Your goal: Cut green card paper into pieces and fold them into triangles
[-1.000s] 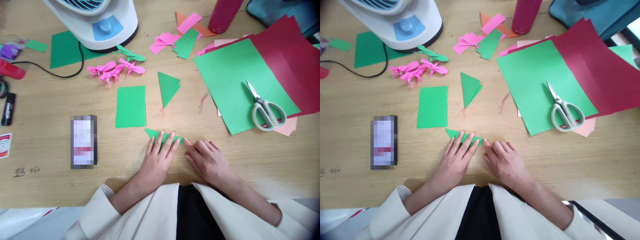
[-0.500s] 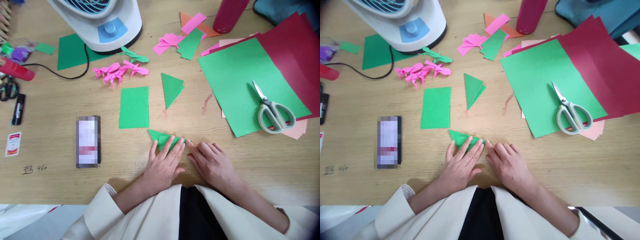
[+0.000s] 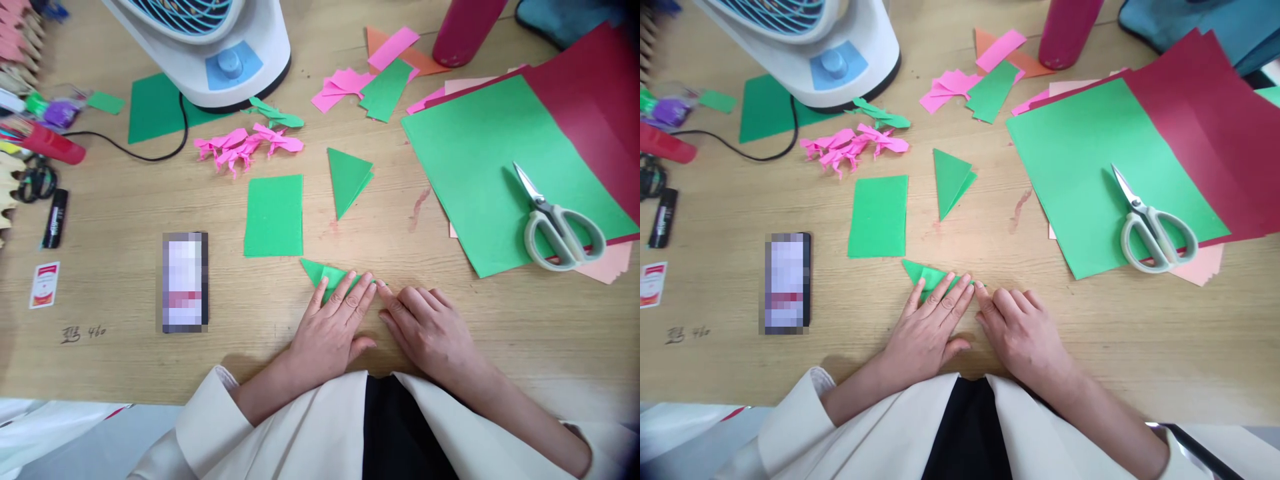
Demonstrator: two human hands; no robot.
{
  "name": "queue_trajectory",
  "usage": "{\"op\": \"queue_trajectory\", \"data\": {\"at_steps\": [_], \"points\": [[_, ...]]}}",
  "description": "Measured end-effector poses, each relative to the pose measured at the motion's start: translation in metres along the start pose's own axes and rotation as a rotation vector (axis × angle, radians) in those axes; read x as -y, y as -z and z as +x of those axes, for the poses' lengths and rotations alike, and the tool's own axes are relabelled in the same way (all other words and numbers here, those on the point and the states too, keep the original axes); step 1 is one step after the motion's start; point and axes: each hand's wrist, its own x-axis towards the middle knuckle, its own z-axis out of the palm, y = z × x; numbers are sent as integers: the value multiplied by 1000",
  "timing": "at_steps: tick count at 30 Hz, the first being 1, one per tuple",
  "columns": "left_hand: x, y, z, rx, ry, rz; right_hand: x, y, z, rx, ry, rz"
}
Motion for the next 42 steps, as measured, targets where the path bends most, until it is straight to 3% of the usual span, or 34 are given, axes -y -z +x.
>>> {"op": "queue_trajectory", "data": {"at_steps": [42], "points": [[9, -2, -3, -35, 32, -61, 1, 1, -5, -19, -12, -48]]}}
